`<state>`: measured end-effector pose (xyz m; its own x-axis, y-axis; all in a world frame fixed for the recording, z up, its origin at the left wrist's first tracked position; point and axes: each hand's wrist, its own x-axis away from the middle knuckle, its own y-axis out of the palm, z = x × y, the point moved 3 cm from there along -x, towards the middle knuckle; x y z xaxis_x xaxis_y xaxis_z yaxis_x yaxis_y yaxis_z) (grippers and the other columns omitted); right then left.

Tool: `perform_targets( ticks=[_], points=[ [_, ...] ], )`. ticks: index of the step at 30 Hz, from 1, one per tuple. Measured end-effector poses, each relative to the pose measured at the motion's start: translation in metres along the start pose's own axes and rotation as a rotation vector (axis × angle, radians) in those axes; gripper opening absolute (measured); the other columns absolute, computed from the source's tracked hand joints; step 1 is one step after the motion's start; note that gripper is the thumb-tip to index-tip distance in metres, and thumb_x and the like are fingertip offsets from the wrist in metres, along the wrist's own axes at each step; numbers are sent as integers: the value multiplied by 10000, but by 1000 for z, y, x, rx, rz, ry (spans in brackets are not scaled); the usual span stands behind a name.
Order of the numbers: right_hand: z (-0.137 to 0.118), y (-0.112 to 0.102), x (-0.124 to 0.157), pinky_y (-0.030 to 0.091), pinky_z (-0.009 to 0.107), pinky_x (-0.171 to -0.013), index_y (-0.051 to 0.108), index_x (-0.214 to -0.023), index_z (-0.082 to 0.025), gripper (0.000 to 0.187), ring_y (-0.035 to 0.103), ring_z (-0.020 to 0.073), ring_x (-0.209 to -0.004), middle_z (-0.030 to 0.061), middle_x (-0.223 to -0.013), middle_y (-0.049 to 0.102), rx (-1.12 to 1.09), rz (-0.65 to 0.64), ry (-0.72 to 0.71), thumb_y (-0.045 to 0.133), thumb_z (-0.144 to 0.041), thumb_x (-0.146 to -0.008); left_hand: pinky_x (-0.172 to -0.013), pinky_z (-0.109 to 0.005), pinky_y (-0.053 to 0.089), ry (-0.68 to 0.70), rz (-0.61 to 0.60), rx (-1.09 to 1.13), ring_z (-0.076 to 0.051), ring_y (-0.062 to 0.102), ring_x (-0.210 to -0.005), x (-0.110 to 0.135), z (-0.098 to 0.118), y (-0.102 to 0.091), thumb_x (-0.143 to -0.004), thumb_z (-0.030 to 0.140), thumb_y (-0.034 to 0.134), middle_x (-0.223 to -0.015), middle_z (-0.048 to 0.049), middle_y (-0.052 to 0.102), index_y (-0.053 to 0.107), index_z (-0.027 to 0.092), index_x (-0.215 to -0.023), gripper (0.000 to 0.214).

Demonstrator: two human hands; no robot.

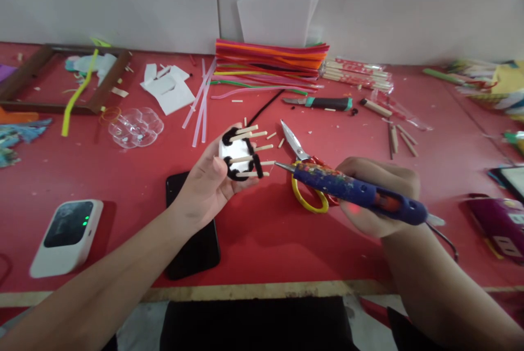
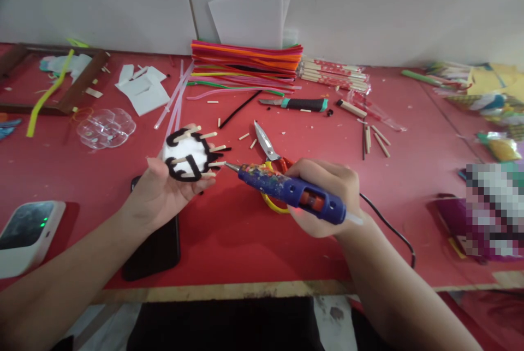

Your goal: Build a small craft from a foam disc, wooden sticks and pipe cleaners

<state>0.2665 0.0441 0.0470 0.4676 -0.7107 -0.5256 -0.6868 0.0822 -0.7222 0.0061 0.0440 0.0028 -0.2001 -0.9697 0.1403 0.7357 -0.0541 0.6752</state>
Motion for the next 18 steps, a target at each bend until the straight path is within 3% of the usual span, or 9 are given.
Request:
perform_targets(
  ticks=[9, 13, 15, 18],
  points=[
    [7, 0, 4, 460, 301, -535, 574, -934, -272, 153, 545, 157, -557, 2, -705, 616, 59, -89, -79, 609, -315, -792, -816, -312, 651, 9, 6, 0, -207, 769, -926, -1, -2, 0, -664, 537, 914, -1139, -46, 767, 677, 257, -1269, 708],
    [15, -5, 1, 449, 283, -537, 597, -998, -264, 197, 574, 153, -559, 18, -751, 674, 127, -125, -74, 621, -362, -828, -766, -302, 653, -43, 20, 98, -171, 749, -774, -3, 2, 2, -780, 575, 818, -964, -23, 784, 728, 194, -1099, 504],
    [26, -9, -2, 410, 270, -512, 624, -975, -248, 171, 546, 141, -508, 6, -682, 667, 235, -93, 53, 624, -296, -811, -744, -302, 651, -85, 89, 142, -158, 731, -699, -5, 5, 0, -905, 642, 644, -866, -36, 780, 734, 169, -1034, 498],
    [50, -11, -3, 384, 296, -543, 655, -991, -210, 227, 584, 185, -564, 48, -693, 698, 464, -143, 382, 604, -251, -774, -751, -315, 652, -85, 211, 196, -159, 711, -660, -8, 12, -6, -923, 749, 502, -869, -62, 785, 730, 186, -1068, 625]
  ],
)
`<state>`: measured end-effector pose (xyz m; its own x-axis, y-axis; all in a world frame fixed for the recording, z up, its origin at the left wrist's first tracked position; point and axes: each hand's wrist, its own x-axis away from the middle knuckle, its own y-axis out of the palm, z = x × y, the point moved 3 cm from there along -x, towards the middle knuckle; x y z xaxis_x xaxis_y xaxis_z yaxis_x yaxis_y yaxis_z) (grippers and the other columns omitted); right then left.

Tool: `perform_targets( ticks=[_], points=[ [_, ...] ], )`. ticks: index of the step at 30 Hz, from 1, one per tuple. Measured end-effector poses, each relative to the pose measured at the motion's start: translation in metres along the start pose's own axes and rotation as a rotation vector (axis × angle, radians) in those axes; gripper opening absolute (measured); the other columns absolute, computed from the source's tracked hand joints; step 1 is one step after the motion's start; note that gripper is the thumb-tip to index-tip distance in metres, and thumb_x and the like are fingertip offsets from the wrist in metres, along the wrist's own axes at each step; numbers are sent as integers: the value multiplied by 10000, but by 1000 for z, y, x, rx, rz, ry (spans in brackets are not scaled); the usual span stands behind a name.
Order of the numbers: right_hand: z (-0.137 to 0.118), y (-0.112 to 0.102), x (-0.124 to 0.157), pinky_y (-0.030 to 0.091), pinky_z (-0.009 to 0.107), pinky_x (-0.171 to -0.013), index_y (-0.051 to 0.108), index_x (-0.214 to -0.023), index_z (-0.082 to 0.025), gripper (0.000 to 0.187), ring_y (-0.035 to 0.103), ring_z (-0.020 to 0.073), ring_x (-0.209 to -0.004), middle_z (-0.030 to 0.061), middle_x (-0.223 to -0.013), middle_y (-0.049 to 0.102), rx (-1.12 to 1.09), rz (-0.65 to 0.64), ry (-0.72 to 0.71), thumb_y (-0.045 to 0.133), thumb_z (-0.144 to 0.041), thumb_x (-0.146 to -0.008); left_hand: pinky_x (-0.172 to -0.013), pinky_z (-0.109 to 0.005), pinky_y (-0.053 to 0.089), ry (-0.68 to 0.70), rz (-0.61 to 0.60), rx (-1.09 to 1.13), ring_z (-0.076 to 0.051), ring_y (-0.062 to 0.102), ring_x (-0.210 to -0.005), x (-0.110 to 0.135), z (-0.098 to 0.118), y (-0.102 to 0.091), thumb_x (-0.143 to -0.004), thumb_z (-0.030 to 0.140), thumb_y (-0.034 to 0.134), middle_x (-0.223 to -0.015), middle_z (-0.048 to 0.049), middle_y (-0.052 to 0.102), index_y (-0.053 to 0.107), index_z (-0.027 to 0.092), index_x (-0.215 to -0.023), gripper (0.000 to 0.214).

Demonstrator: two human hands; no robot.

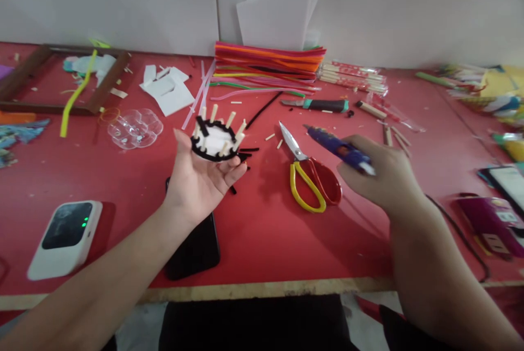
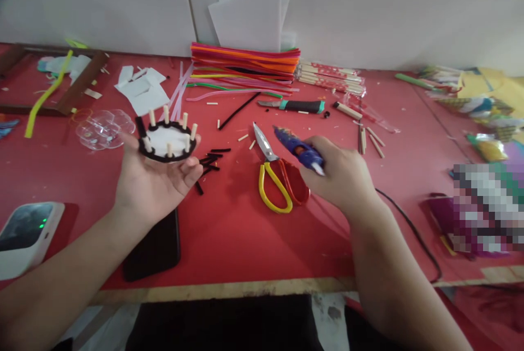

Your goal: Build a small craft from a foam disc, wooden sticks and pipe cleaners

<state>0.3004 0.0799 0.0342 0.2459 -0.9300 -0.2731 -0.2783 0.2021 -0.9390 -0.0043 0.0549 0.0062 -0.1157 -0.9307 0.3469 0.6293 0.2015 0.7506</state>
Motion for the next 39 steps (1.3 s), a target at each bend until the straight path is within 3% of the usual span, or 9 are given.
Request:
perform_targets(
  ticks=[5, 7, 10, 13, 18, 23, 27, 34, 39],
  points=[
    [27, 15, -8, 434, 410, -752, 661, -1160, -124, 361, 682, 345, -942, 240, -1070, 747, 238, -271, 221, 511, -196, -839, -756, -295, 649, 34, 95, 75, -151, 693, -656, -2, 8, -3, -887, 787, 514, -908, -73, 786, 730, 194, -1035, 648],
    [32, 15, -8, 435, 460, -833, 672, -1197, -115, 391, 654, 390, -1065, 273, -1165, 713, 272, -255, 253, 490, -182, -857, -750, -293, 651, 29, 103, 94, -148, 690, -649, -2, 8, -4, -896, 782, 504, -900, -77, 784, 729, 188, -1033, 650],
    [22, 14, -8, 417, 523, -954, 631, -1317, -80, 463, 581, 416, -1210, 292, -1264, 653, 295, -58, 270, 476, -200, -897, -764, -299, 653, 13, 71, 68, -150, 703, -664, -1, 5, -3, -894, 769, 527, -900, -70, 781, 722, 191, -1073, 635],
    [-10, 20, -14, 431, 470, -977, 710, -1185, -121, 345, 631, 326, -1092, 193, -1136, 726, 137, 116, 37, 495, -219, -933, -773, -303, 649, -15, 50, 15, -157, 725, -692, -1, 2, -2, -897, 759, 533, -904, -66, 778, 717, 185, -1102, 637],
    [-72, 50, -43, 430, 390, -854, 770, -1001, -205, 239, 648, 258, -947, 83, -1008, 772, -23, -111, -398, 536, -244, -968, -740, -303, 646, -55, 79, 22, -155, 733, -660, 1, -1, 2, -961, 723, 446, -861, -69, 781, 713, 160, -1001, 624],
    [-106, 70, -77, 395, 354, -802, 776, -960, -187, 207, 620, 243, -926, 90, -984, 753, 80, -323, -542, 572, -211, -938, -695, -295, 645, -61, 43, 18, -168, 747, -638, 3, -1, 6, -960, 721, 456, -823, -59, 785, 707, 165, -1049, 617],
    [-115, 76, -85, 379, 319, -706, 755, -834, -204, 167, 612, 214, -861, 75, -903, 739, 109, -358, -506, 600, -184, -895, -697, -302, 647, -112, 4, 25, -176, 759, -648, 4, -3, 8, -985, 695, 432, -871, -76, 796, 672, 150, -1216, 639],
    [-83, 45, -91, 358, 276, -602, 699, -839, -188, 71, 604, 169, -696, 40, -801, 709, 15, -209, -258, 631, -199, -819, -679, -308, 640, -156, 45, 50, -209, 778, -692, 5, -6, 10, -1059, 540, 390, -851, -71, 777, 553, 138, -1399, 551],
    [-75, -5, -81, 483, 296, -668, 706, -877, -229, 92, 647, 160, -703, 0, -795, 711, -353, 109, -190, 627, -193, -846, -616, -323, 638, -99, 38, -58, -234, 788, -689, 5, -10, 6, -1072, 411, 410, -854, -46, 774, 437, 207, -1515, 488]
  ],
)
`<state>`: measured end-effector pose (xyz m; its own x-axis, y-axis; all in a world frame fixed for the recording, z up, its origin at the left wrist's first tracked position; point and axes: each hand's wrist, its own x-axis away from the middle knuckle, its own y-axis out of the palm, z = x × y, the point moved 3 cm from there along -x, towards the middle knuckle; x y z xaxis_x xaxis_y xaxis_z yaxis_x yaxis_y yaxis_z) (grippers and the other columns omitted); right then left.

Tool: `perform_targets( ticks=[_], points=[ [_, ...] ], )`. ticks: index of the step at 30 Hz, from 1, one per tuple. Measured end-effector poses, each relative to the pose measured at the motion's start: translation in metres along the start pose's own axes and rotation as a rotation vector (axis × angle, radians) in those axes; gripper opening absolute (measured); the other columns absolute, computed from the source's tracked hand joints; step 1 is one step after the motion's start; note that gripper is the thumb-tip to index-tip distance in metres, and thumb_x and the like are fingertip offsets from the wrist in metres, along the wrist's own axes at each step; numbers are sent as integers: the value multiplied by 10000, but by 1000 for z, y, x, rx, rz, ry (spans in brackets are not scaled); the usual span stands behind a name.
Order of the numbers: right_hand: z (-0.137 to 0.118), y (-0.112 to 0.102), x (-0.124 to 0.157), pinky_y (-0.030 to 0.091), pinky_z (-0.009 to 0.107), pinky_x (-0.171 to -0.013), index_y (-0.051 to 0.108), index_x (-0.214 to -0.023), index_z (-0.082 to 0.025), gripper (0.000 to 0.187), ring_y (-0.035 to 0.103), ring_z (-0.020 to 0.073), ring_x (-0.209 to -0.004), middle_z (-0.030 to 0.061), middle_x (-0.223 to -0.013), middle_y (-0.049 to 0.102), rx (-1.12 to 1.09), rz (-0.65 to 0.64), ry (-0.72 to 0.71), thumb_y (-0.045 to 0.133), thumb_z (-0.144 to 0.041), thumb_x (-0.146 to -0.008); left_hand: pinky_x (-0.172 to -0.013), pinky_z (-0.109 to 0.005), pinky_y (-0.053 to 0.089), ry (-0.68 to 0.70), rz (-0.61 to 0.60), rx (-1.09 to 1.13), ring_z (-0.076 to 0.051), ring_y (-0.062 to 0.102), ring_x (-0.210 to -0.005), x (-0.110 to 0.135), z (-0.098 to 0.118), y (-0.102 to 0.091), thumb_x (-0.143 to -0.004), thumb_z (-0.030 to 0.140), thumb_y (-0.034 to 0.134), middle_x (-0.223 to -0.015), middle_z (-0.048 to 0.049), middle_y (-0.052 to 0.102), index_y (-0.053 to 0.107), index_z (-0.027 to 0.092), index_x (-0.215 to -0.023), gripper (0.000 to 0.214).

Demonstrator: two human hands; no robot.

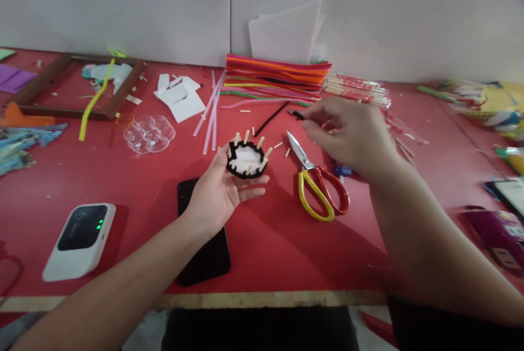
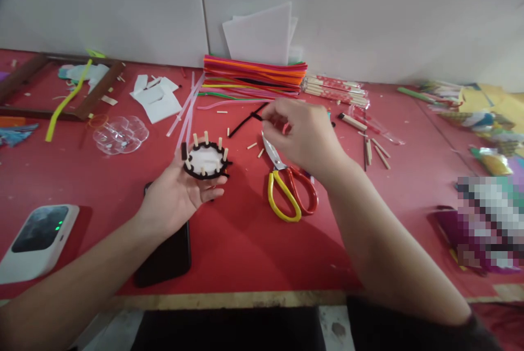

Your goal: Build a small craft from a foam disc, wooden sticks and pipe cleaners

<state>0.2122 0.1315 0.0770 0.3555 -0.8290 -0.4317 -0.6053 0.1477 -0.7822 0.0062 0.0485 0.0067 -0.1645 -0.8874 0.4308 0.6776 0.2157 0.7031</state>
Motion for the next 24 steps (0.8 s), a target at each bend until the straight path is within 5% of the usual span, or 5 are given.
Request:
perform_targets(
  ticks=[3, 10, 17, 24],
  points=[
    [-23, -7, 7, 544, 332, -682, 709, -887, -264, 93, 666, 178, -756, 19, -868, 729, -175, 47, -116, 634, -211, -904, -609, -333, 638, 100, -23, -97, -250, 794, -724, 1, -1, -2, -1012, 501, 538, -912, -20, 774, 335, 327, -1574, 623],
    [-52, 3, 16, 571, 333, -793, 718, -954, -266, 180, 695, 176, -892, 26, -949, 724, -186, -120, -439, 561, -185, -991, -606, -319, 637, 119, -92, -130, -245, 781, -799, 4, -1, 2, -927, 733, 510, -1047, -68, 754, 458, 247, -1471, 731],
    [-49, 6, 17, 558, 268, -761, 734, -1034, -211, 214, 696, 140, -877, 51, -990, 725, -131, -186, -582, 541, -124, -1003, -651, -297, 643, 180, -153, -250, -223, 765, -917, 6, -2, 1, -892, 527, 703, -1265, -90, 689, 340, 289, -1562, 798],
    [-46, 1, 19, 585, 263, -823, 758, -1049, -245, 243, 738, 144, -933, 19, -1034, 769, -156, -185, -559, 568, -108, -985, -647, -269, 625, 194, -136, -282, -241, 752, -984, 9, 1, 4, -776, 283, 785, -1315, -80, 655, 289, 307, -1574, 940]
  ],
)
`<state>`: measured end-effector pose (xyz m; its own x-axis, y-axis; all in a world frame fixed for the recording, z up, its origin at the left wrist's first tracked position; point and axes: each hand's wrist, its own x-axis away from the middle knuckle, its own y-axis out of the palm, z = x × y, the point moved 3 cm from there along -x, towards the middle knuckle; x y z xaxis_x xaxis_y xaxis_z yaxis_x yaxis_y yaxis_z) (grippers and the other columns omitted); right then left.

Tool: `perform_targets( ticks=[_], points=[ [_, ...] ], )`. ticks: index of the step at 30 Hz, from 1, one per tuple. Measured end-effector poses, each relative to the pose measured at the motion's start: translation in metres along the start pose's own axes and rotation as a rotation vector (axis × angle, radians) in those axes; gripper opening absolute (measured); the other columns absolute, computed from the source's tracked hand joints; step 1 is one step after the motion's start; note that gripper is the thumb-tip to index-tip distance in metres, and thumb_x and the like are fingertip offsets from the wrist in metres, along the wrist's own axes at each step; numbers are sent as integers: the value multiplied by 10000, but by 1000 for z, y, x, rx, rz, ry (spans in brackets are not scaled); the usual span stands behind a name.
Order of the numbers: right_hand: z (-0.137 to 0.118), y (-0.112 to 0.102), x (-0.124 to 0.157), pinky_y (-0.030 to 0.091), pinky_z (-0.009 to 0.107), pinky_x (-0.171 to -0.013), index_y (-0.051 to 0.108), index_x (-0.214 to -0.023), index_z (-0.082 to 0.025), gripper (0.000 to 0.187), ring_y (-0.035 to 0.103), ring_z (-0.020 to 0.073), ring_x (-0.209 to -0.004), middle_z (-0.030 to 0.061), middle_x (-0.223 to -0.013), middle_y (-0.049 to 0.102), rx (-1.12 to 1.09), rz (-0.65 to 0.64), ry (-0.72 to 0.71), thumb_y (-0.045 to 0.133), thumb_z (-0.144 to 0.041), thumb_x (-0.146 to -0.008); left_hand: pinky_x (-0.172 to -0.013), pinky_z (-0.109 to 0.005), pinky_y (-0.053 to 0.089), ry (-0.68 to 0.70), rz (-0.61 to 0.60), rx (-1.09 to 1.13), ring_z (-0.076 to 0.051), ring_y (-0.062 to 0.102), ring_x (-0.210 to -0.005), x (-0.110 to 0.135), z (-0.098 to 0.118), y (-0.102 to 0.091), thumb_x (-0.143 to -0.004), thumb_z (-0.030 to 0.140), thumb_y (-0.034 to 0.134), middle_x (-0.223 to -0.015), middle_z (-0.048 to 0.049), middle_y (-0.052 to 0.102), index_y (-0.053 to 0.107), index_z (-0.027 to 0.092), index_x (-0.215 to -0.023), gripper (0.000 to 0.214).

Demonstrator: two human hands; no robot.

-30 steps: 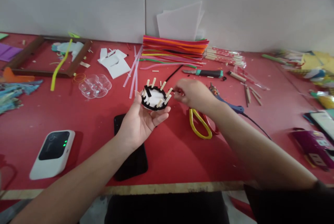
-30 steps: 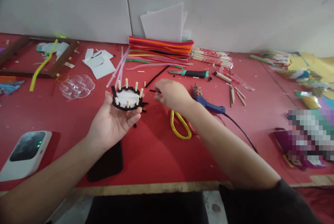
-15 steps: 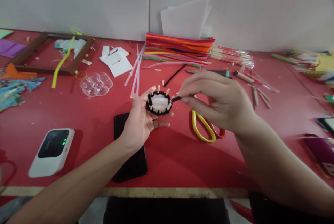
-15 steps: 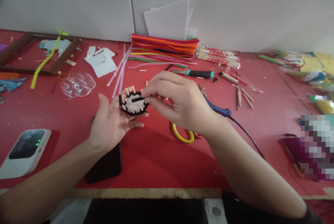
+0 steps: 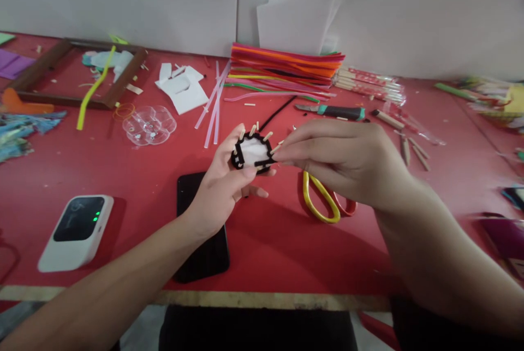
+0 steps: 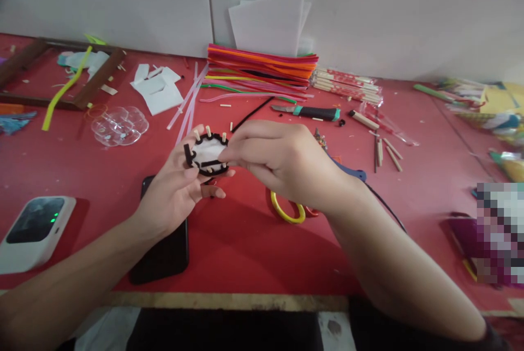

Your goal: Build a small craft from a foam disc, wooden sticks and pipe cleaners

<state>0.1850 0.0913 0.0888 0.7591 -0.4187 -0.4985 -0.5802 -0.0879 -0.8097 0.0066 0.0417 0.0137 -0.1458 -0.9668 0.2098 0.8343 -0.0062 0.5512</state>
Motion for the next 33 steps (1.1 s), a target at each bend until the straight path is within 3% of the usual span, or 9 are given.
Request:
perform_targets(
  ticks=[6, 11, 16, 21, 26, 33],
  points=[
    [-2, -1, -1, 596, 250, -769, 742, -1026, -251, 218, 752, 138, -881, -8, -966, 792, 80, 77, 36, 597, -97, -973, -609, -271, 614, -72, -4, 41, -258, 764, -958, 0, 1, 1, -713, 129, 699, -1150, -45, 690, 289, 299, -1551, 949],
    [-6, 0, -3, 594, 207, -705, 717, -998, -197, 119, 746, 106, -767, -10, -917, 810, 120, 109, 45, 685, -106, -930, -577, -290, 613, -123, -7, 107, -282, 775, -920, 2, 3, 3, -751, 161, 652, -1062, -44, 700, 344, 267, -1493, 810],
    [-6, 0, -4, 610, 232, -688, 715, -981, -218, 171, 761, 128, -735, -36, -865, 817, 93, 106, 110, 723, -85, -875, -559, -284, 610, -132, -11, 108, -279, 777, -900, 0, 2, 2, -769, 169, 652, -1075, -52, 695, 401, 257, -1409, 693],
    [-5, 0, -4, 600, 197, -688, 703, -961, -198, 179, 759, 117, -719, -23, -840, 816, 90, 125, 115, 783, -98, -836, -551, -277, 614, -131, -11, 87, -268, 778, -907, -1, 2, 3, -777, 179, 673, -1140, -58, 687, 394, 267, -1437, 722],
    [-4, 1, -2, 596, 242, -693, 713, -1002, -240, 180, 760, 144, -751, -32, -862, 809, 80, 97, 138, 754, -127, -868, -533, -268, 618, -130, 4, 73, -256, 777, -893, -1, 1, 3, -791, 178, 697, -1145, -69, 683, 363, 240, -1469, 758],
    [-4, 1, 0, 594, 259, -709, 742, -969, -243, 150, 740, 138, -802, -14, -891, 787, 103, 44, 60, 637, -137, -960, -506, -265, 626, -119, 5, 59, -257, 774, -874, -3, -3, 1, -816, 193, 717, -1141, -84, 692, 325, 255, -1525, 812]
  ],
)
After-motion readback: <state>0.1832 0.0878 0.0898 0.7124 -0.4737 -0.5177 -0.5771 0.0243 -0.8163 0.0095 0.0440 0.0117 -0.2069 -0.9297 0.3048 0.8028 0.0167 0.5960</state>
